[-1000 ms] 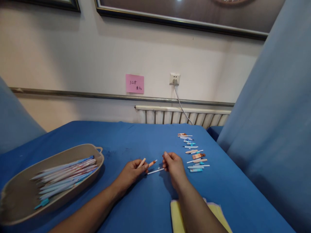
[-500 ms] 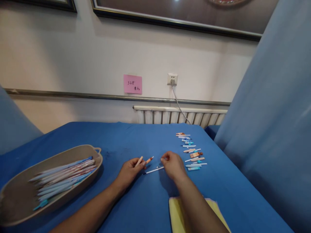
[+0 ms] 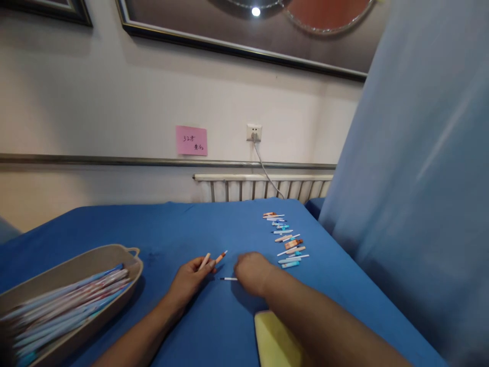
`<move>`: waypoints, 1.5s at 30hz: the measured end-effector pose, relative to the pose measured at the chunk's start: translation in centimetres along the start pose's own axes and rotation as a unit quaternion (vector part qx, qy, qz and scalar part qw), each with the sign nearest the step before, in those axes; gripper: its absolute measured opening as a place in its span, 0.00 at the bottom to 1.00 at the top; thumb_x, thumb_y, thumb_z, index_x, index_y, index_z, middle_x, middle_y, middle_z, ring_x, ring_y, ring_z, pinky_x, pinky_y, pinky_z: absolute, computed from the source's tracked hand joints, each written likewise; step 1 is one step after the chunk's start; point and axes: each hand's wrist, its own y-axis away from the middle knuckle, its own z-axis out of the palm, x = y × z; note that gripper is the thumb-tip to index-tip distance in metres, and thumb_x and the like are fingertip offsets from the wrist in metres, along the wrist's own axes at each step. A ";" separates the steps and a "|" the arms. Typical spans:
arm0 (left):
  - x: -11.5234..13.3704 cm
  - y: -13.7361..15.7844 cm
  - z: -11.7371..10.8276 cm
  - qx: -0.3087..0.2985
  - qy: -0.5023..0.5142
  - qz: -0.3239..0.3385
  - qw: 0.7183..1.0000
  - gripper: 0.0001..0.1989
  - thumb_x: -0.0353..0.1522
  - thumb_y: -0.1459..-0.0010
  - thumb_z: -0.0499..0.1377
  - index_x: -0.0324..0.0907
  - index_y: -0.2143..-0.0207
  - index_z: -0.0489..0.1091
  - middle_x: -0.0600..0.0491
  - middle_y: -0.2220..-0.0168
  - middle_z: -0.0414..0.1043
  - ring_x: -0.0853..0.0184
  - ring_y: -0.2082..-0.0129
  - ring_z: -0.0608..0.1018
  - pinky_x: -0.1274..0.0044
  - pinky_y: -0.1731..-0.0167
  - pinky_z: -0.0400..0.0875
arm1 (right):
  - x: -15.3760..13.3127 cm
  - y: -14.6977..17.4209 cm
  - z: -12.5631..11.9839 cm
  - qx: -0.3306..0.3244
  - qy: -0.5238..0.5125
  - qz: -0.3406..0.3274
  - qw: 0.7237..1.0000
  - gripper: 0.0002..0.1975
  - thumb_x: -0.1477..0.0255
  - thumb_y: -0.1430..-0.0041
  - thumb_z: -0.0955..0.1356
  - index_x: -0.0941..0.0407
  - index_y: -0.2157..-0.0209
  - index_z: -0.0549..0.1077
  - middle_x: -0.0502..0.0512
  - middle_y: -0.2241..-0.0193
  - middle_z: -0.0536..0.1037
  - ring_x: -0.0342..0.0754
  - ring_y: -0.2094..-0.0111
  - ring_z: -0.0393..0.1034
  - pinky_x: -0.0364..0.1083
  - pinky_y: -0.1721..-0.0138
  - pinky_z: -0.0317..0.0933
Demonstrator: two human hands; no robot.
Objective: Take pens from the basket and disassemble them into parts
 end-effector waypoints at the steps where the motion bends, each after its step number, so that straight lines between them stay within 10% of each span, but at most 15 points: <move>1: 0.1 0.0 0.0 0.001 -0.004 0.000 1.000 0.22 0.50 0.57 0.56 0.38 0.76 0.69 0.57 0.80 0.63 0.70 0.78 0.63 0.80 0.77 0.54 | 0.4 0.5 0.0 -0.014 0.018 -0.006 1.000 0.09 0.76 0.51 0.66 0.60 0.67 0.75 0.62 0.67 0.76 0.54 0.67 0.72 0.45 0.67 0.62; 11: 1.6 0.9 1.4 -0.042 -0.089 0.036 0.994 0.19 0.47 0.53 0.53 0.40 0.76 0.68 0.59 0.80 0.59 0.70 0.78 0.62 0.80 0.77 0.53 | 8.5 10.1 2.1 0.002 0.082 0.071 0.994 0.11 0.80 0.44 0.60 0.60 0.67 0.74 0.62 0.66 0.74 0.53 0.65 0.70 0.47 0.65 0.59; 20: 4.0 2.6 9.6 -0.162 -0.253 0.189 0.935 0.17 0.43 0.43 0.50 0.42 0.72 0.70 0.56 0.75 0.69 0.68 0.73 0.69 0.80 0.75 0.55 | 10.2 11.9 3.8 0.061 0.009 0.182 0.981 0.10 0.77 0.41 0.59 0.58 0.66 0.72 0.60 0.65 0.74 0.51 0.62 0.68 0.46 0.62 0.57; 30: 6.7 1.3 18.3 -0.181 -0.374 0.283 0.865 0.15 0.42 0.40 0.49 0.45 0.66 0.71 0.50 0.64 0.73 0.64 0.65 0.74 0.77 0.68 0.62 | 13.1 14.5 8.3 0.284 -0.359 0.405 0.792 0.15 0.84 0.50 0.59 0.56 0.62 0.65 0.56 0.63 0.74 0.46 0.61 0.70 0.44 0.59 0.62; 45: 6.1 0.7 18.6 -0.137 -0.427 0.242 0.860 0.10 0.37 0.41 0.52 0.46 0.59 0.68 0.51 0.58 0.70 0.63 0.62 0.74 0.76 0.65 0.63 | 12.0 12.7 6.0 0.259 -0.316 0.234 0.882 0.06 0.80 0.47 0.64 0.55 0.69 0.69 0.51 0.70 0.73 0.45 0.67 0.67 0.41 0.65 0.57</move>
